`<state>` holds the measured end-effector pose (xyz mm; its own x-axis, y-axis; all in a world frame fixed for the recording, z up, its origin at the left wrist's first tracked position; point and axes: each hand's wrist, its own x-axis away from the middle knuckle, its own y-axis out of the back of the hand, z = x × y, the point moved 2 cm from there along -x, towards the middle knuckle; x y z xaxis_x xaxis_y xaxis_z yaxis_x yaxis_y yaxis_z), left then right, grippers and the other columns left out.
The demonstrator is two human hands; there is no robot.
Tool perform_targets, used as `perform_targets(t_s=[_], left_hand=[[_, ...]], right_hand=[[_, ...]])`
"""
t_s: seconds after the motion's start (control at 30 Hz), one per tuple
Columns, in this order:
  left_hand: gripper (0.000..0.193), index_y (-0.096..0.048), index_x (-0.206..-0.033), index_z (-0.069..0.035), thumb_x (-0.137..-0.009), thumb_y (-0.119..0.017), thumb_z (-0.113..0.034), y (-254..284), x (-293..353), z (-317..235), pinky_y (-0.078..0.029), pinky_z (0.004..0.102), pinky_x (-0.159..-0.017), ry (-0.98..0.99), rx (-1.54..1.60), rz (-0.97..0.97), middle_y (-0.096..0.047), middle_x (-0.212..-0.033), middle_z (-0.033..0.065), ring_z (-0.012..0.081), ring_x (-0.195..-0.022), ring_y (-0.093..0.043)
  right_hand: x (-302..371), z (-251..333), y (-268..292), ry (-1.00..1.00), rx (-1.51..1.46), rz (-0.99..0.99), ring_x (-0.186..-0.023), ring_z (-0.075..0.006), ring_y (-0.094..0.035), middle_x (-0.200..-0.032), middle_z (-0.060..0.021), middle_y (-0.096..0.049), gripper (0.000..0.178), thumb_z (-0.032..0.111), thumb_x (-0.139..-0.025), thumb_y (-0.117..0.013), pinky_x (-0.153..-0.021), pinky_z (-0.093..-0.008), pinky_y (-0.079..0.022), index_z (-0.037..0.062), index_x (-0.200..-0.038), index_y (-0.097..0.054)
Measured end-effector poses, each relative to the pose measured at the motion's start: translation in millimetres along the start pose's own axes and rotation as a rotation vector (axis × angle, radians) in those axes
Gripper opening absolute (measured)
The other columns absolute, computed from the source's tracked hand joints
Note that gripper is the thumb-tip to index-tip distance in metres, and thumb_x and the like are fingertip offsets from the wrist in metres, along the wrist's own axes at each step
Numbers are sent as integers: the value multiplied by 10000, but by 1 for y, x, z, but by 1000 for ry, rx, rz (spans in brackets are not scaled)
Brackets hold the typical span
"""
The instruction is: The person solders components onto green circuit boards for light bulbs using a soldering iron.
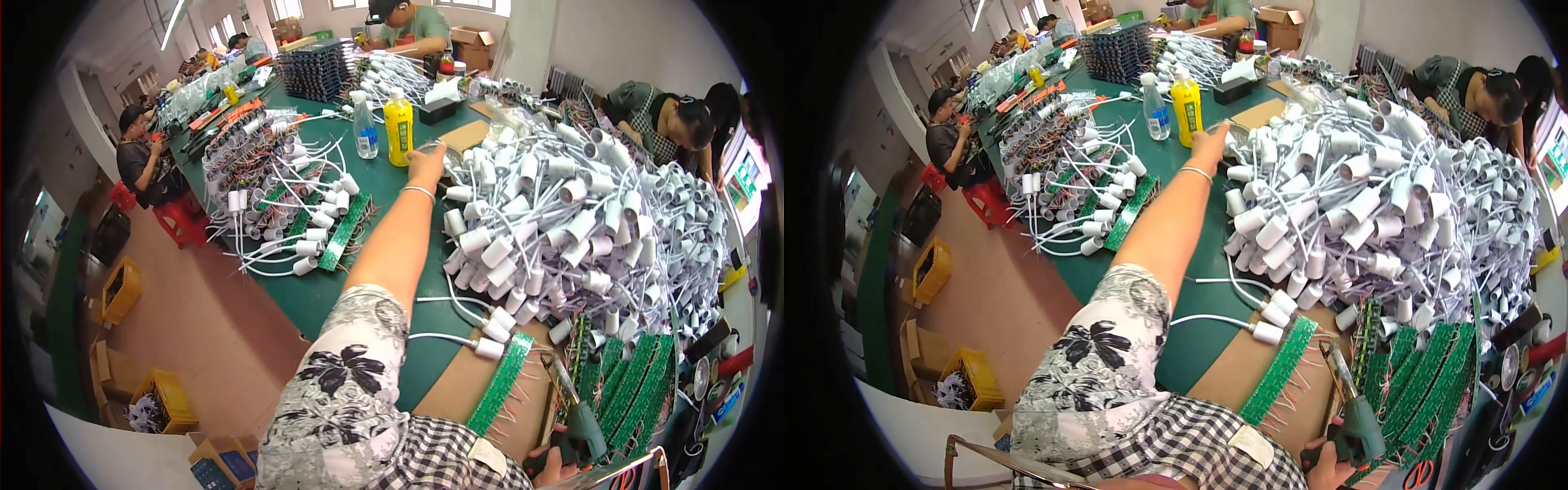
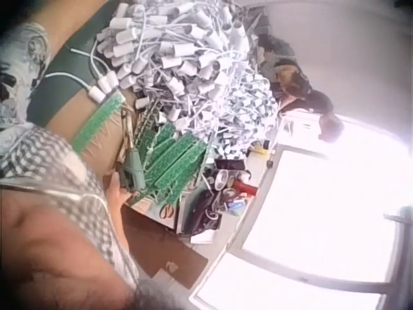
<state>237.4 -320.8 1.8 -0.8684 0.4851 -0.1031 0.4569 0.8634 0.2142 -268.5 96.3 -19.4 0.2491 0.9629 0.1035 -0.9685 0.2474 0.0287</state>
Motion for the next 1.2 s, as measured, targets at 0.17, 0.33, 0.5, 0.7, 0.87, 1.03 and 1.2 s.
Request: perform_targets(t_s=[0.17,0.33,0.5,0.7,0.87,1.03,1.2], left_hand=[[581,-476,-1172,61,-766,-724,-273,-22,3,-6,-489,325,-599,-69,183,203,-605,-950,120,185,-734,-590],[223,-536,-1044,-60,-875,-591,-194,27,1,-57,-425,238,-510,-1,914,302,-560,-822,29,108,-606,-507],[317,-386,-1144,-88,-906,-560,-205,117,30,-165,-506,285,-668,-490,1162,238,-527,-1009,72,155,-727,-552],[388,-508,-1133,-79,-769,-637,-112,191,195,-158,-475,337,-662,-1409,-49,577,-586,-886,96,234,-697,-566],[483,-436,-1207,-29,-786,-638,-155,209,319,-58,-428,416,-824,-1165,-166,1111,-517,-1007,142,338,-923,-521],[443,-467,-1177,-51,-776,-647,-102,205,353,-30,-445,430,-797,-901,-60,1395,-497,-995,162,349,-940,-529],[383,-484,-1137,-43,-793,-642,-105,207,374,-50,-464,441,-799,-669,-132,1648,-500,-1078,160,372,-966,-545]], right_hand=[[-4,-20,12,-22,-2,-116,-520,-134,-515,-625,-87,-580,191,102,-879,-609,-448,-273,-383,-40,-752,-601],[1,16,-15,-65,-14,-53,-541,-143,-522,-648,-90,-579,157,70,-876,-589,-452,-280,-384,-36,-761,-602],[-2,0,-4,-58,-227,-136,-619,-180,-554,-778,-152,-606,148,48,-869,-575,-514,-318,-457,-26,-997,-565],[-9,18,-24,-151,-583,-3,-614,-202,-566,-825,-115,-571,231,55,-805,-515,-587,-337,-500,-25,-1020,-493],[-4,50,-53,-40,-267,175,-669,-189,-570,-747,-97,-555,32,2,-824,-510,-652,-323,-487,19,-852,-509],[-1,26,-41,573,880,278,-717,-131,-569,-749,-34,-567,91,-4,-815,-595,-656,-257,-456,40,-894,-584],[-4,44,-78,79,334,365,-725,-115,-576,-805,-22,-599,279,131,-776,-741,-682,-265,-464,65,-1003,-592]])
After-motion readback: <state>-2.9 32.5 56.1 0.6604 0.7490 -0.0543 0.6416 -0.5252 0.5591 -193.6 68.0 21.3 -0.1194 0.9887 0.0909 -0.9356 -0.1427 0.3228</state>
